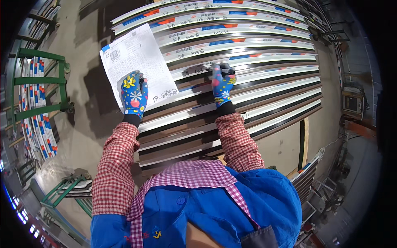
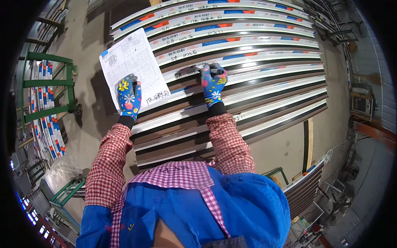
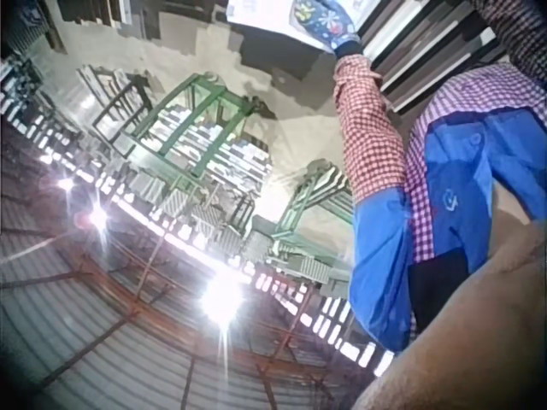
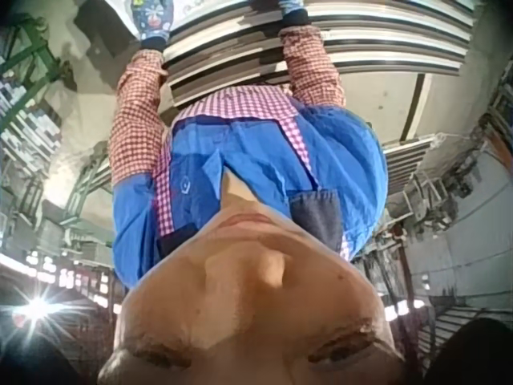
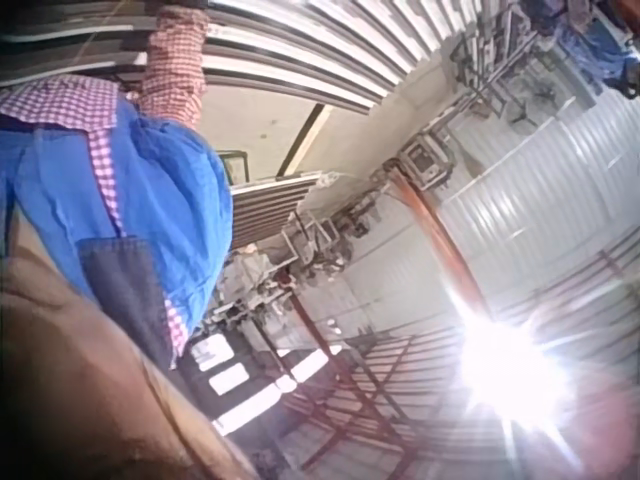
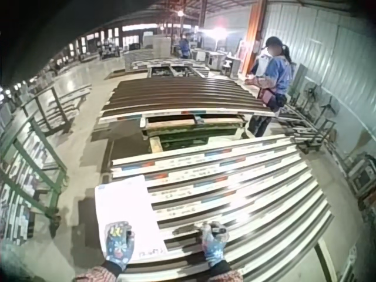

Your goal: Labeling and marking stacked metal profiles using a marker and a checklist.

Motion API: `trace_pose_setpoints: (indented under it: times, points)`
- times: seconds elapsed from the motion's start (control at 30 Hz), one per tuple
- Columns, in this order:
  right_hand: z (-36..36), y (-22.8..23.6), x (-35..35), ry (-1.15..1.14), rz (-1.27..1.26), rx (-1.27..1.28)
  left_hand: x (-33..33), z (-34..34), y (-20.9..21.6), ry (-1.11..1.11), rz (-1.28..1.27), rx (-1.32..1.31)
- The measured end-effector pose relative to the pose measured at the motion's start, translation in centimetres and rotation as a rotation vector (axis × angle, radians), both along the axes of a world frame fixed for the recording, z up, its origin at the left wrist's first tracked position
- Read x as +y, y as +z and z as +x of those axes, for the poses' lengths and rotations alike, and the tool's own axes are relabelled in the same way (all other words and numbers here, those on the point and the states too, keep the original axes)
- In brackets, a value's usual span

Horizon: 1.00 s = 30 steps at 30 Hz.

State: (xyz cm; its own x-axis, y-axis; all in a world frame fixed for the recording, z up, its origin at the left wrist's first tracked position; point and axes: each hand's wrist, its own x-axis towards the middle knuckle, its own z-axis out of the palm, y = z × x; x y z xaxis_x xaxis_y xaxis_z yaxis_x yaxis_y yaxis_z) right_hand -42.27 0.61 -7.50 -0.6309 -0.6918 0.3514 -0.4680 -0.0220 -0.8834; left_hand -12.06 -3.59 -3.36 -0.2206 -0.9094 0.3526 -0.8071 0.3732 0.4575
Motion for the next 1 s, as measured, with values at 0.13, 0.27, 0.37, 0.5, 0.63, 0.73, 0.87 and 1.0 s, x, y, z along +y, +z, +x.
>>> trace_pose_setpoints:
  times: [0.13,0.27,0.37,0.5,0.63,0.73,0.87,1.0]
  points:
    - [-2.3,0.0,-0.2,0.073,0.044,-0.139,0.1,0.0,-0.3,-0.005,-0.009,-0.031]
    - [-2.0,0.8,-0.2,0.168,0.051,0.049,0.2,0.5,-0.8,-0.016,-0.037,-0.077]
    - [-2.0,0.6,-0.2,0.100,0.023,0.167,0.2,0.3,-0.5,-0.015,-0.040,-0.066]
    - [-2.1,0.5,-0.3,0.133,0.066,-0.058,0.1,0.3,-0.3,-0.021,-0.025,-0.037]
    - [-2.6,-0.6,0.1,0.182,0.025,-0.018,0.0,0.1,-0.5,-0.016,-0.010,-0.048]
    - [-2.5,-1.0,-0.1,0.135,0.017,-0.103,-0.1,0.2,-0.6,-0.016,-0.012,-0.056]
    - [-1.8,1.3,0.1,0.159,0.066,-0.192,0.0,0.3,-0.5,-0.019,-0.036,-0.060]
    - [-2.0,0.2,-0.3,0.069,-0.055,0.023,0.1,0.2,-0.4,-0.011,-0.008,-0.062]
